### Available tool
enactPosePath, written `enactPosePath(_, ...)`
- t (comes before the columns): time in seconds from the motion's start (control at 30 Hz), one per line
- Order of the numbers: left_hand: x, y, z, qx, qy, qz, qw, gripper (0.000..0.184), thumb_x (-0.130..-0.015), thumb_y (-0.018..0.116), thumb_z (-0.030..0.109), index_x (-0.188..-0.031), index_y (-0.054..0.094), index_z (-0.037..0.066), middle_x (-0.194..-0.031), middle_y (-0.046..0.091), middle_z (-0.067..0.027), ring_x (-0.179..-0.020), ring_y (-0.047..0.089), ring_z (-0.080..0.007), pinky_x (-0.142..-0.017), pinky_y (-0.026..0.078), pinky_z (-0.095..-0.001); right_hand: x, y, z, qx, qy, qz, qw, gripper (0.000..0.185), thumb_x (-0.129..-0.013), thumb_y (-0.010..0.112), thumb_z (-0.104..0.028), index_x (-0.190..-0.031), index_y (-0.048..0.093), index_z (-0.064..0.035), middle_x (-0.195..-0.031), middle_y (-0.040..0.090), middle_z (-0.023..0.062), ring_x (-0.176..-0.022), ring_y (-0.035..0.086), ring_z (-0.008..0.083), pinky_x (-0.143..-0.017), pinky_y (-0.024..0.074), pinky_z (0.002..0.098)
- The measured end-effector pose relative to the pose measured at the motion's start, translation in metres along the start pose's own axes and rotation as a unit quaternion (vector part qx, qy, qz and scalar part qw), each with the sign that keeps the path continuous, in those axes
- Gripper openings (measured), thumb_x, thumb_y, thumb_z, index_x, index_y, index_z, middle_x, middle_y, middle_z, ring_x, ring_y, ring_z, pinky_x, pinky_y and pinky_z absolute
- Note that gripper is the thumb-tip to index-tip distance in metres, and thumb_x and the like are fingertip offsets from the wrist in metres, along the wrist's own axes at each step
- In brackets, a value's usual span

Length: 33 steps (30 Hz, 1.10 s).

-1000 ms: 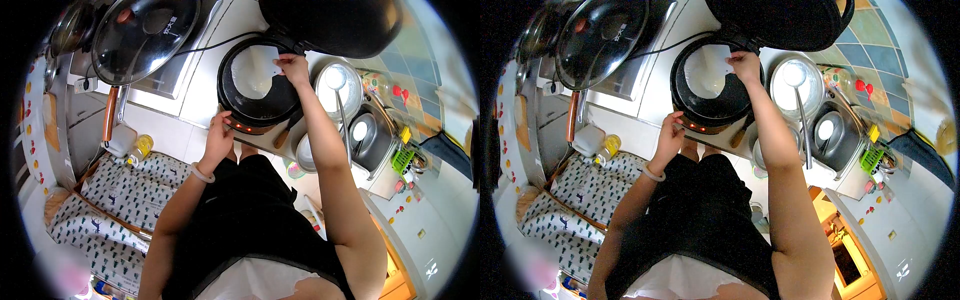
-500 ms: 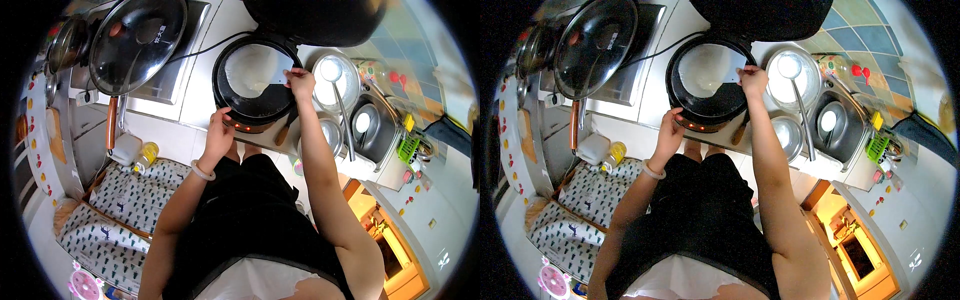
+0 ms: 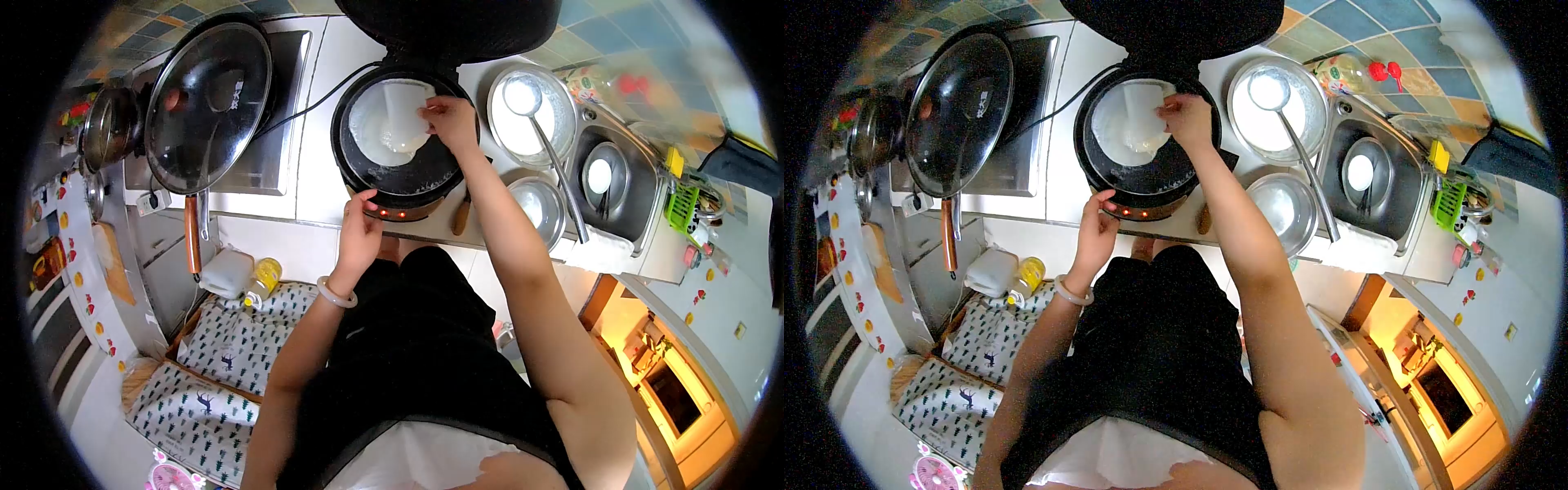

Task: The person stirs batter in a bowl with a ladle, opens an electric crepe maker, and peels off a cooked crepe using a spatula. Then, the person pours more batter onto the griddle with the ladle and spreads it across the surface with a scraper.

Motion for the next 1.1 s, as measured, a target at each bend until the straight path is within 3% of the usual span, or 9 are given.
enactPosePath(0.03,0.001,0.001,-0.002,0.003,-0.003,0.002,1.0,0.051,-0.077,0.053,-0.013,-0.126,0.048,0.002,-0.101,0.049,-0.0101,-0.072,0.052,-0.0145,-0.065,0.047,-0.0264,-0.005,0.005,-0.002,0.011,-0.014,-0.006,1.0,0.019,-0.072,0.077,-0.009,-0.083,0.07,0.0051,-0.065,0.067,0.0121,-0.05,0.064,0.0173,-0.046,0.0516,0.0278)
enactPosePath(0.17,0.004,0.004,0.006,-0.017,-0.013,0.008,1.0,0.051,-0.077,0.052,-0.013,-0.125,0.049,0.002,-0.099,0.05,-0.0081,-0.068,0.049,-0.0112,-0.063,0.045,-0.0245,-0.019,0.015,0.001,-0.009,-0.02,0.001,1.0,0.021,-0.069,0.079,-0.013,-0.079,0.07,0.0035,-0.067,0.068,0.0135,-0.05,0.065,0.0193,-0.048,0.0538,0.0293)
enactPosePath(0.27,0.006,0.008,0.015,-0.022,-0.024,0.013,0.999,0.056,-0.077,0.051,-0.015,-0.129,0.047,0.006,-0.1,0.049,-0.0015,-0.065,0.041,-0.004,-0.063,0.039,-0.0189,-0.023,0.014,0.012,-0.001,-0.005,0.022,1.0,0.022,-0.069,0.079,-0.014,-0.079,0.07,0.003,-0.068,0.068,0.0133,-0.05,0.065,0.0198,-0.05,0.0544,0.0292)
enactPosePath(0.37,0.007,0.01,0.022,-0.018,-0.024,0.01,1.0,0.05,-0.077,0.051,-0.013,-0.125,0.049,0.002,-0.1,0.049,-0.007,-0.065,0.047,-0.0088,-0.062,0.044,-0.0233,-0.016,-0.001,0.017,0.022,-0.001,0.066,0.998,0.022,-0.069,0.079,-0.015,-0.078,0.07,0.0027,-0.068,0.069,0.0137,-0.05,0.066,0.0206,-0.052,0.0542,0.0302)
enactPosePath(0.57,0.0,0.007,0.03,-0.03,-0.002,-0.01,1.0,0.051,-0.077,0.051,-0.012,-0.126,0.048,0.002,-0.101,0.05,-0.0078,-0.065,0.045,-0.009,-0.063,0.043,-0.0237,0.002,-0.024,0.034,0.035,0.027,0.122,0.992,0.019,-0.071,0.078,-0.015,-0.074,0.069,0.0024,-0.062,0.066,0.0133,-0.049,0.065,0.0213,-0.051,0.051,0.0319)
enactPosePath(0.77,-0.017,-0.008,0.043,-0.071,0.045,-0.065,0.994,0.052,-0.077,0.052,-0.011,-0.126,0.048,0.004,-0.101,0.05,-0.0079,-0.064,0.044,-0.0106,-0.063,0.043,-0.0245,0.031,-0.033,0.047,-0.022,0.091,0.177,0.98,0.022,-0.073,0.077,-0.013,-0.078,0.067,0.0059,-0.061,0.065,0.0131,-0.048,0.065,0.0201,-0.049,0.0505,0.0309)
enactPosePath(0.87,-0.026,-0.019,0.047,-0.083,0.048,-0.11,0.989,0.053,-0.076,0.052,-0.011,-0.126,0.048,0.005,-0.101,0.049,-0.0078,-0.063,0.045,-0.0112,-0.063,0.043,-0.0254,0.05,-0.032,0.053,-0.077,0.168,0.244,0.952,0.022,-0.074,0.077,-0.012,-0.081,0.067,0.006,-0.062,0.066,0.0113,-0.049,0.066,0.0189,-0.049,0.0515,0.0289)
enactPosePath(1.1,-0.036,-0.046,0.058,-0.122,0.082,-0.213,0.966,0.052,-0.076,0.053,-0.01,-0.125,0.049,0.007,-0.101,0.049,-0.0087,-0.062,0.045,-0.0123,-0.063,0.043,-0.0269,0.09,-0.021,0.055,-0.113,0.226,0.335,0.908,0.018,-0.073,0.078,-0.007,-0.08,0.067,0.0047,-0.066,0.067,0.0102,-0.05,0.064,0.0154,-0.047,0.0534,0.028)
Point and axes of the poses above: each hand's wrist, its own x-axis away from the middle knuckle, its own y-axis out of the palm, z = x × y, the point moved 6 cm from there along -x, towards the middle knuckle
